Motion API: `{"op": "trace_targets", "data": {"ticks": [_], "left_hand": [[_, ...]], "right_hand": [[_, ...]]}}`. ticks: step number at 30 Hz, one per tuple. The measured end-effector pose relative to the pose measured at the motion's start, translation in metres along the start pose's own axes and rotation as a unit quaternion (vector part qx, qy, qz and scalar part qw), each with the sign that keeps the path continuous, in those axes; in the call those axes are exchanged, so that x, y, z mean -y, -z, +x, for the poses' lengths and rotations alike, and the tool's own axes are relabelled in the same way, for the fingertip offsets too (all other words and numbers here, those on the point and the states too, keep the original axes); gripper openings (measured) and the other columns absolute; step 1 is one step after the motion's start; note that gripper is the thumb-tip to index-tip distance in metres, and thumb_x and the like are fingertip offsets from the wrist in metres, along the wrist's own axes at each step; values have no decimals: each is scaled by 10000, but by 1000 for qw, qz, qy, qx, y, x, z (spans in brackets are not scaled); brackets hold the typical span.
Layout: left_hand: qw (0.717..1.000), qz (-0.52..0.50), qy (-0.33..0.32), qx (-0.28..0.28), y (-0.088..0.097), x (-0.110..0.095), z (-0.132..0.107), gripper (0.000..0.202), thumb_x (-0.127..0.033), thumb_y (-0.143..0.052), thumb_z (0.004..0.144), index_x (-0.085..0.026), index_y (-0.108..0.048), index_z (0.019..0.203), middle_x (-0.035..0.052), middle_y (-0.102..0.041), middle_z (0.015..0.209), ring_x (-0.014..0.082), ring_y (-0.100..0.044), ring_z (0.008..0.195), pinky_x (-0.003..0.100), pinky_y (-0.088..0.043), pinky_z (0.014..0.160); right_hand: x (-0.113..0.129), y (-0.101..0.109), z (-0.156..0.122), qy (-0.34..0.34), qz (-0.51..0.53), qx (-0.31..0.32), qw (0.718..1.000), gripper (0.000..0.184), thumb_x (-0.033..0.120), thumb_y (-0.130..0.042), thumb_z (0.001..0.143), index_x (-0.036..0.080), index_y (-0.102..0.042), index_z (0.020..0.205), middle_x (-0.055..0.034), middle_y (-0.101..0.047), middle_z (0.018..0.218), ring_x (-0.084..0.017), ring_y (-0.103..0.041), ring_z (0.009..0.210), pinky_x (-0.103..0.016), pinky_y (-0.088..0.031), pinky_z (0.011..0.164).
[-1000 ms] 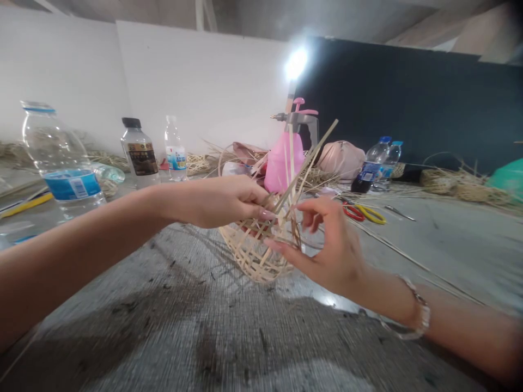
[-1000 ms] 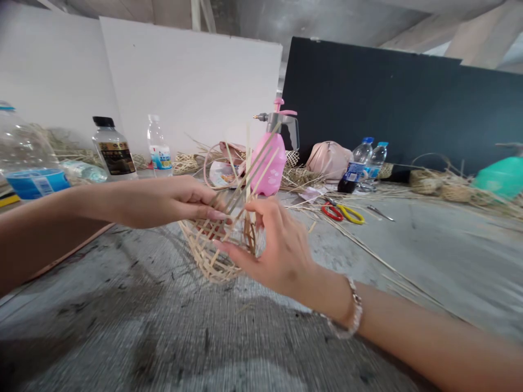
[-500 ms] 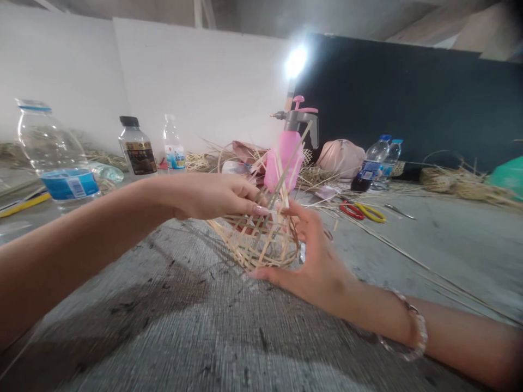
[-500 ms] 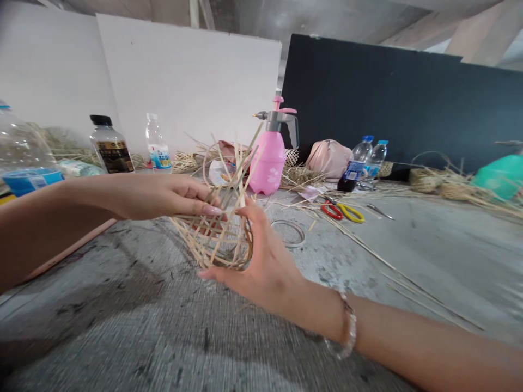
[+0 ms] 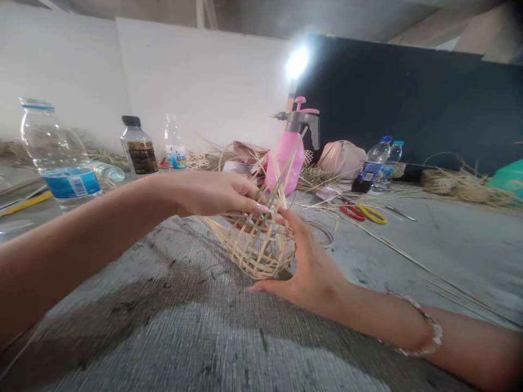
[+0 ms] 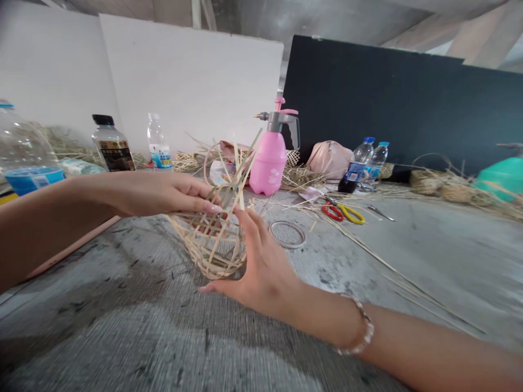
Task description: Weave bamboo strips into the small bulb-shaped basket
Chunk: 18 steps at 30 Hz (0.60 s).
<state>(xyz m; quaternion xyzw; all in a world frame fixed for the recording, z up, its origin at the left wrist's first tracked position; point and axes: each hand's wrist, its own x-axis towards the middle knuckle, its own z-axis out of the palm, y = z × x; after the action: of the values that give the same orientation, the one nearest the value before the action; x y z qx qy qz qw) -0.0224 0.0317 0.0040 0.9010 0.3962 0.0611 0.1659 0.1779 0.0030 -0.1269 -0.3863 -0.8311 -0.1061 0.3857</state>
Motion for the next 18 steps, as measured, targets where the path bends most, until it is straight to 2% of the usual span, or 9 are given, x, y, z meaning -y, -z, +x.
{"op": "trace_targets", "data": {"ticks": [6,10,14,18], "left_hand": [[1000,-12,3,7,1,0,-2,363,-513,-469,829,-174,-573,749,-1,-538,758,118,-446,664,222,-343,585],[1000,3,5,0,1,-5,-4,346,-495,-468,839,-179,-557,732,-8,-523,736,120,-462,667,221,-342,581],[1000,-3,-18,-4,0,-9,-5,362,-481,-458,851,-175,-554,682,-18,-525,687,110,-449,627,217,-327,563],[999,8,-24,-22,-4,-11,-4,377,-466,-436,869,-166,-560,678,4,-567,718,119,-479,646,230,-340,568]], "right_hand": [[0,-2,-5,21,36,-14,999,1066,582,-708,649,323,-45,1443,-158,-370,1392,-367,-407,1291,-570,-472,956],[1,0,-6,18,49,5,999,1050,504,-728,673,314,-43,1445,-169,-360,1403,-369,-404,1289,-564,-470,958],[0,-1,-6,37,49,-12,998,1042,468,-736,677,305,-54,1448,-162,-387,1381,-359,-413,1278,-551,-473,963],[1,-1,-5,54,42,-21,997,1037,421,-720,710,295,-20,1464,-152,-389,1374,-335,-400,1294,-520,-467,989]]}}
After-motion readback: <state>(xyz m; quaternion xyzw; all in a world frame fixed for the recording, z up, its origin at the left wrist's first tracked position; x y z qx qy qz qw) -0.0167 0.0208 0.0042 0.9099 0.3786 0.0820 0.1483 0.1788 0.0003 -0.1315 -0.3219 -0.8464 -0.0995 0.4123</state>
